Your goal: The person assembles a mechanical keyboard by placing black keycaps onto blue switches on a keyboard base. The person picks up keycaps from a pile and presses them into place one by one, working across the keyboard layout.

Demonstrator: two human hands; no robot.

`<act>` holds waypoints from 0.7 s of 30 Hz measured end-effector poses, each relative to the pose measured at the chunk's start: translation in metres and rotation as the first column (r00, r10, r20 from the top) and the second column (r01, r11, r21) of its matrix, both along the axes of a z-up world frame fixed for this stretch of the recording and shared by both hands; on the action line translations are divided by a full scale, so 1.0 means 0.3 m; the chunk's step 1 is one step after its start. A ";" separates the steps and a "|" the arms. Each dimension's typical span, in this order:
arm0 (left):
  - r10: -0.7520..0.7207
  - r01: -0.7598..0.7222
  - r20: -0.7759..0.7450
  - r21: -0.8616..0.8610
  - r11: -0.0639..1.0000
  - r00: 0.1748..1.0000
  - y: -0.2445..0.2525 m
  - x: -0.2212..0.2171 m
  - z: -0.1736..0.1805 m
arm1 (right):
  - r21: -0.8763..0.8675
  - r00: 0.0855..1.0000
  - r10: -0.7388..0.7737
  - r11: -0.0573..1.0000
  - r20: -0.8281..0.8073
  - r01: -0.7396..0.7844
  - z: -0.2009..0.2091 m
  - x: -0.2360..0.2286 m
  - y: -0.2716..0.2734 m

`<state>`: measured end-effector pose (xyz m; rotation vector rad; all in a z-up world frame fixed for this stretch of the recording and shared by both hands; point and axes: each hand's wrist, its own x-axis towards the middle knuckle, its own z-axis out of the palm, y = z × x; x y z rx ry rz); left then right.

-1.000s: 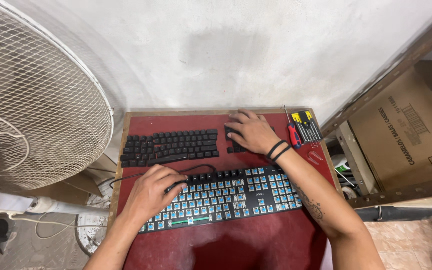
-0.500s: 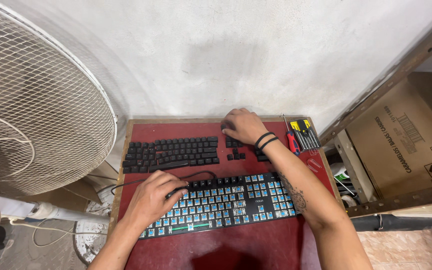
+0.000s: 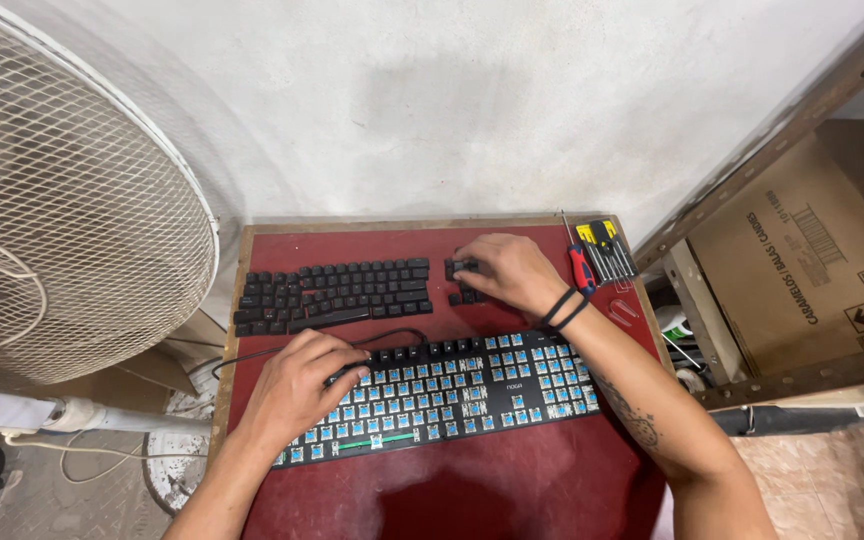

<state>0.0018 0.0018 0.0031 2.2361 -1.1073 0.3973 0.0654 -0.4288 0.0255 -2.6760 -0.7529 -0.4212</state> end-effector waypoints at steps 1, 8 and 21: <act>-0.003 0.003 -0.007 0.002 1.000 1.000 0.000 -0.001 -0.006 | 0.002 1.000 -0.003 1.000 -0.007 0.003 0.026 -0.051 0.002; 0.113 -0.107 -0.080 0.069 0.992 0.990 -0.004 -0.012 -0.007 | 0.126 0.979 -0.033 0.990 -0.201 0.060 0.068 -0.321 -0.030; 0.124 -0.121 -0.044 0.060 0.991 0.991 -0.003 -0.018 -0.010 | -0.045 0.977 -0.064 0.997 -0.201 0.056 0.059 -0.419 -0.009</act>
